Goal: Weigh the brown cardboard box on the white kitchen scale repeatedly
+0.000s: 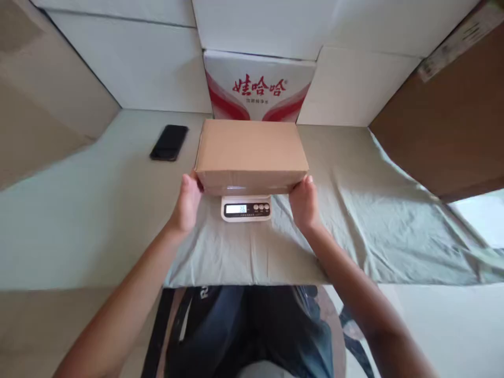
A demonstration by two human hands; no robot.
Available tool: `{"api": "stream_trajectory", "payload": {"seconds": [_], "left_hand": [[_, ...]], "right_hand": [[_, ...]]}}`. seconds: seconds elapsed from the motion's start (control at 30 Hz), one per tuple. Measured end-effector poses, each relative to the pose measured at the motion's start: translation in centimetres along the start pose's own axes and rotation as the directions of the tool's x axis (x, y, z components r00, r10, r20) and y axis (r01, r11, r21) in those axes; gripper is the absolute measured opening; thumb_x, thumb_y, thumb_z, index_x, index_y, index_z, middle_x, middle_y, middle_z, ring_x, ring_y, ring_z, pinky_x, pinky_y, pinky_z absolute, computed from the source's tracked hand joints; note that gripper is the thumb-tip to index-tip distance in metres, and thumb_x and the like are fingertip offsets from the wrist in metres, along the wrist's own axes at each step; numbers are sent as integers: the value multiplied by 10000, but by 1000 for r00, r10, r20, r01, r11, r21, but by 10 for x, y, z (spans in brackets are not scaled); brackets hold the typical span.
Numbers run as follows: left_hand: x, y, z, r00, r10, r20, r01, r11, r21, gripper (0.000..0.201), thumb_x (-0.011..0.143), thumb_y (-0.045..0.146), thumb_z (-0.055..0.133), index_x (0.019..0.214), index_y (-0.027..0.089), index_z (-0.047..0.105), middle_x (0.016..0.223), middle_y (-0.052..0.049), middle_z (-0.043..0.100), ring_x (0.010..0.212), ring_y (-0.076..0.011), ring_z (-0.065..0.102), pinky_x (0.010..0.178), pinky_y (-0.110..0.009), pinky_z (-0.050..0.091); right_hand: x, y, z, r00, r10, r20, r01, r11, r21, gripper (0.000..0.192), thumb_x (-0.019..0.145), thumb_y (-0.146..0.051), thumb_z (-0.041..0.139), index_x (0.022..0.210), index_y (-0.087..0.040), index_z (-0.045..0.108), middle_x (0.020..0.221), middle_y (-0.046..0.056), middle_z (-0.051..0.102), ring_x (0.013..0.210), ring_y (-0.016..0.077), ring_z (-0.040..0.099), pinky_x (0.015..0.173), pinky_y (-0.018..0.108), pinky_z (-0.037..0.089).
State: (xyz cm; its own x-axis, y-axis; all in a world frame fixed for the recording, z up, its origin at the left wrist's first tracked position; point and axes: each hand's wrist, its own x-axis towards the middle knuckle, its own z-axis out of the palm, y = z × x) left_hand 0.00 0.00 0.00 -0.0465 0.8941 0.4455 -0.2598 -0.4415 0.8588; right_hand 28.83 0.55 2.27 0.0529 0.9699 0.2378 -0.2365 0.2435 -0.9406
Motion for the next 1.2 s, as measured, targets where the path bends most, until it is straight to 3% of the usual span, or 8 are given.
{"api": "stream_trajectory", "payload": {"seconds": [0.1,0.2,0.4,0.53,0.7,0.83,1.0,1.2], "left_hand": [[0,1,-6,999,-37,20,36,999,24,946,1169,1087,488,1602,379,940,1772,-81,867,2012,-395,405,1646,-593,388],[3,1,-25,998,-60,8,60,997,41,922,1167,1070,546,1694,392,881,1956,-43,728,2032,-429,349,1673,-640,303],[21,-17,-60,995,-99,-3,99,992,79,1079,1102,1161,551,1901,452,709,2133,12,481,2053,-468,280,1676,-698,279],[22,-31,-55,993,-108,48,105,993,58,970,1111,1154,525,1870,587,731,2083,87,555,2047,-393,318,1688,-644,292],[16,-35,-54,996,-86,34,84,994,69,963,1107,1151,512,1880,614,716,2072,105,567,2048,-355,317,1684,-606,317],[11,-33,-57,997,-74,-1,74,996,55,984,1087,1171,531,1855,594,744,2095,87,539,2047,-392,318,1679,-620,304],[4,-27,-48,996,27,-80,-27,1000,3,1201,990,1270,503,1847,475,780,2109,-7,533,2049,-466,282,1678,-662,243],[-1,-16,-38,995,54,-84,-54,998,12,1124,978,1280,494,1801,583,808,2082,40,572,2048,-433,299,1680,-630,228]], "right_hand": [[-2,-6,-9,1000,5,-28,-6,1000,-22,966,1067,-1120,563,1677,-418,825,1937,29,749,2038,404,406,1720,687,300],[-1,-16,-20,998,-1,-68,-1,1000,-25,963,1052,-1093,624,1782,-478,747,2080,-23,584,2083,414,298,1738,741,167],[16,-17,-28,995,4,-98,-3,1000,11,1014,1031,-1096,638,1820,-465,729,2099,-29,548,2099,427,238,1734,763,136],[18,1,-18,991,35,-131,-28,998,55,1065,1019,-1114,628,1853,-455,697,2102,-35,543,2094,423,260,1737,767,143],[13,6,-10,996,21,-89,-16,998,58,1104,1033,-1096,622,1889,-399,669,2110,-11,546,2091,407,276,1748,689,215],[10,6,-12,993,33,-115,-27,998,54,1144,1021,-1101,622,1910,-382,647,2129,6,512,2099,406,245,1747,679,214],[8,12,-19,993,27,-112,-19,997,69,1099,1021,-1095,641,1874,-403,689,2098,10,552,2086,420,288,1735,709,237],[5,10,-20,993,11,-115,-3,998,66,1040,1029,-1068,637,1848,-429,684,2098,-3,545,2079,406,309,1720,714,282]]}}
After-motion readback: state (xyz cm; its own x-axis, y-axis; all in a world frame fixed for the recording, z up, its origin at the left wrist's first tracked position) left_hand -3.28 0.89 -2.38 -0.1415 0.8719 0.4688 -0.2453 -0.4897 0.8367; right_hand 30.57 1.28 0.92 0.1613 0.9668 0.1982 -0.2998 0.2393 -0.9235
